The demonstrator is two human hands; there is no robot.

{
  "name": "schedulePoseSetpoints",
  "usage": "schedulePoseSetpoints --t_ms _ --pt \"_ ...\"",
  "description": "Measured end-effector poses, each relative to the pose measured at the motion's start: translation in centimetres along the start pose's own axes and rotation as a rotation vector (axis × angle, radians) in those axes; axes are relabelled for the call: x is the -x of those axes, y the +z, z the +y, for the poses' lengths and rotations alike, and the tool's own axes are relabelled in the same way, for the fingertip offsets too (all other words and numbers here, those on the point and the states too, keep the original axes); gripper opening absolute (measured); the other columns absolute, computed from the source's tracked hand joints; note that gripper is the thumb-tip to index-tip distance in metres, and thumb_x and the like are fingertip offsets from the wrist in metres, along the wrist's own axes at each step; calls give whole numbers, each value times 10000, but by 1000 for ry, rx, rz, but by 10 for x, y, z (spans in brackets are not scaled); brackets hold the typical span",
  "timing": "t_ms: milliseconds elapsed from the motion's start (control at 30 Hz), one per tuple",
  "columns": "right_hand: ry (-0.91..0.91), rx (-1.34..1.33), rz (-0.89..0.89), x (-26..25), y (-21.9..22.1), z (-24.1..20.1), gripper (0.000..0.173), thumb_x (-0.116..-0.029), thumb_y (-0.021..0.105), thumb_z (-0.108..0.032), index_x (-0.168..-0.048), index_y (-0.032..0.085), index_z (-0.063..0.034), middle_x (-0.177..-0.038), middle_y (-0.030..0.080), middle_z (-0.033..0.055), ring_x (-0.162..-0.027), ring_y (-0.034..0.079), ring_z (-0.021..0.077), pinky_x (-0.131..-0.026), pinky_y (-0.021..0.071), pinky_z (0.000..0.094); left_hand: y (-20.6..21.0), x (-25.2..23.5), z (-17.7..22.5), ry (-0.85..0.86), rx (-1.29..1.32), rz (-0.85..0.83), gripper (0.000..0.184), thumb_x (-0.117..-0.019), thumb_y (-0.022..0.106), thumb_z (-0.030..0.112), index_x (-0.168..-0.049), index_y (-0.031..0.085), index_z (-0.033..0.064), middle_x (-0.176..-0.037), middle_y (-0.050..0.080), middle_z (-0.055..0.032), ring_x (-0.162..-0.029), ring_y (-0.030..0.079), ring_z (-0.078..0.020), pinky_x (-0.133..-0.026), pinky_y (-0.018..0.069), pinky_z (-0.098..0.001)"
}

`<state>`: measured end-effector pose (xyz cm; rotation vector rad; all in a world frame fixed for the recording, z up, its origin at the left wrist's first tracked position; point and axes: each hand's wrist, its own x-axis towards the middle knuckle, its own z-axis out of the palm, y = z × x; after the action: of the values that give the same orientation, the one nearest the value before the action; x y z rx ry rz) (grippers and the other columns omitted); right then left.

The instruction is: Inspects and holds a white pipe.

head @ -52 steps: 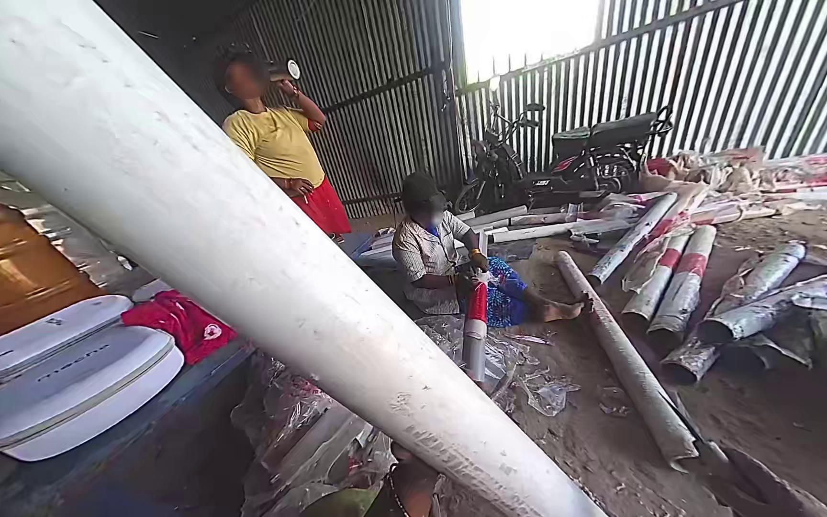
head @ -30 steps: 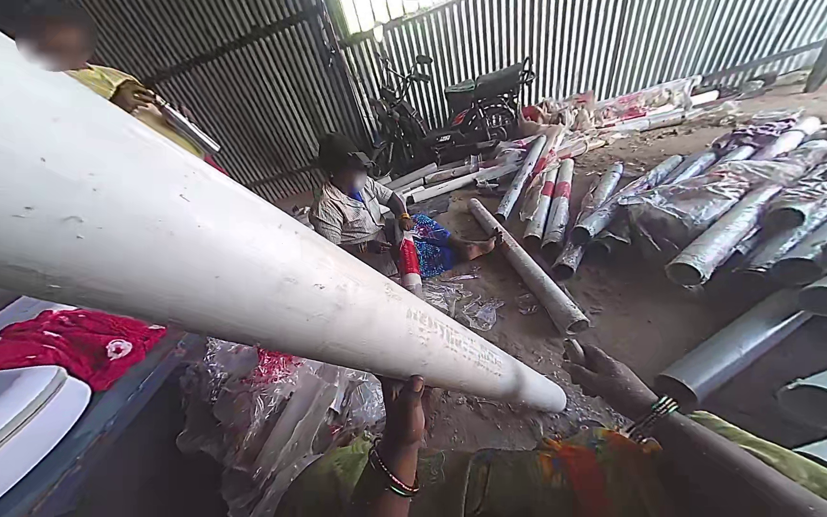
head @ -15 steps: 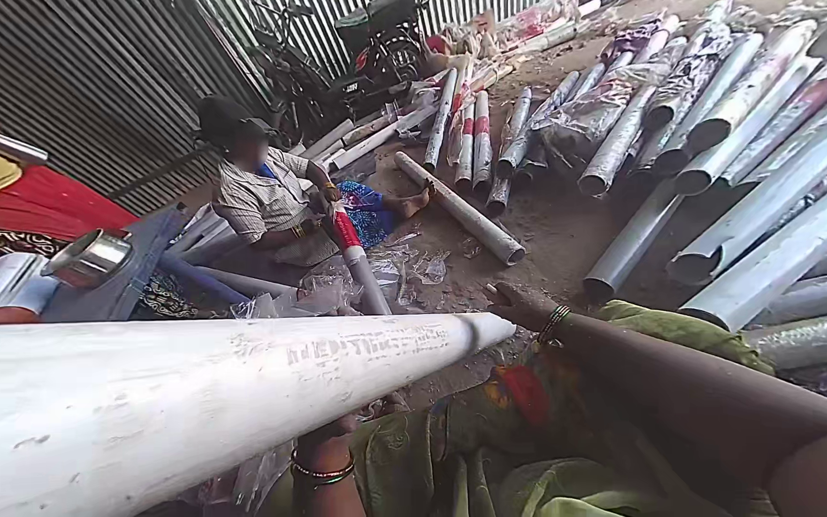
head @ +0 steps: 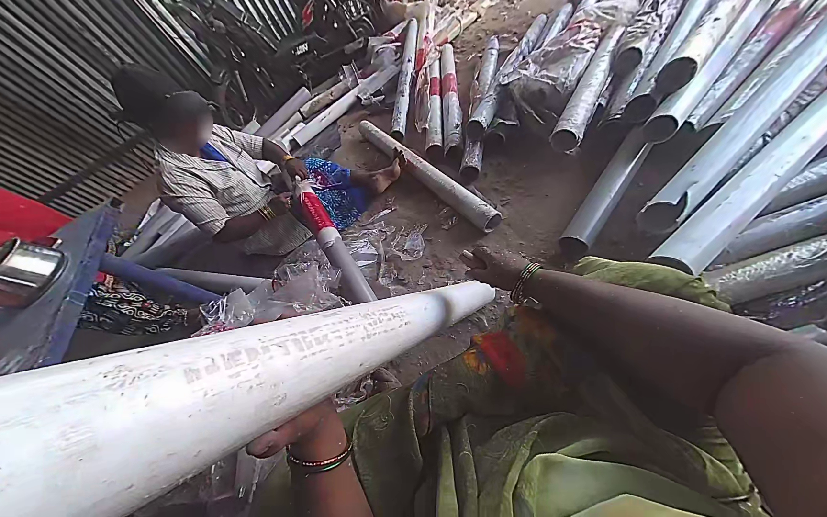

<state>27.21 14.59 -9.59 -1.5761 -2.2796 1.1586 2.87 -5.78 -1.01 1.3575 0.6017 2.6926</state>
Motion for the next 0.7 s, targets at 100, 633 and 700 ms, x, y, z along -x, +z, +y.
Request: schedulePoseSetpoints --t_ms 100,633,700 --pt "12 2 6 1 -5 -2 410 -1064 576 -279 -1312 558 47 -1135 659 295 -1064 653 443 -934 476 631 -22 1 -19 -59 151 -115 358 -893 667 484 -1095 739 198 -1050 751 76 -1075 674 -23 -933 544 -252" --pt "41 -5 -51 -9 -1 -2 417 -1077 562 -292 -1293 560 64 -1129 645 277 -989 659 385 -919 501 557 20 -21 34 52 118 -238 337 -979 577 319 -1011 745 29 -993 770 10 -1032 697 -19 -934 520 -171" --pt "58 21 -68 -4 -4 -12 456 -1082 550 -306 -1348 529 64 -1195 630 296 -1060 648 403 -963 480 564 19 -24 40 79 77 -321 351 -1017 525 315 -1055 753 51 -1027 772 30 -1052 690 -7 -954 510 -168"
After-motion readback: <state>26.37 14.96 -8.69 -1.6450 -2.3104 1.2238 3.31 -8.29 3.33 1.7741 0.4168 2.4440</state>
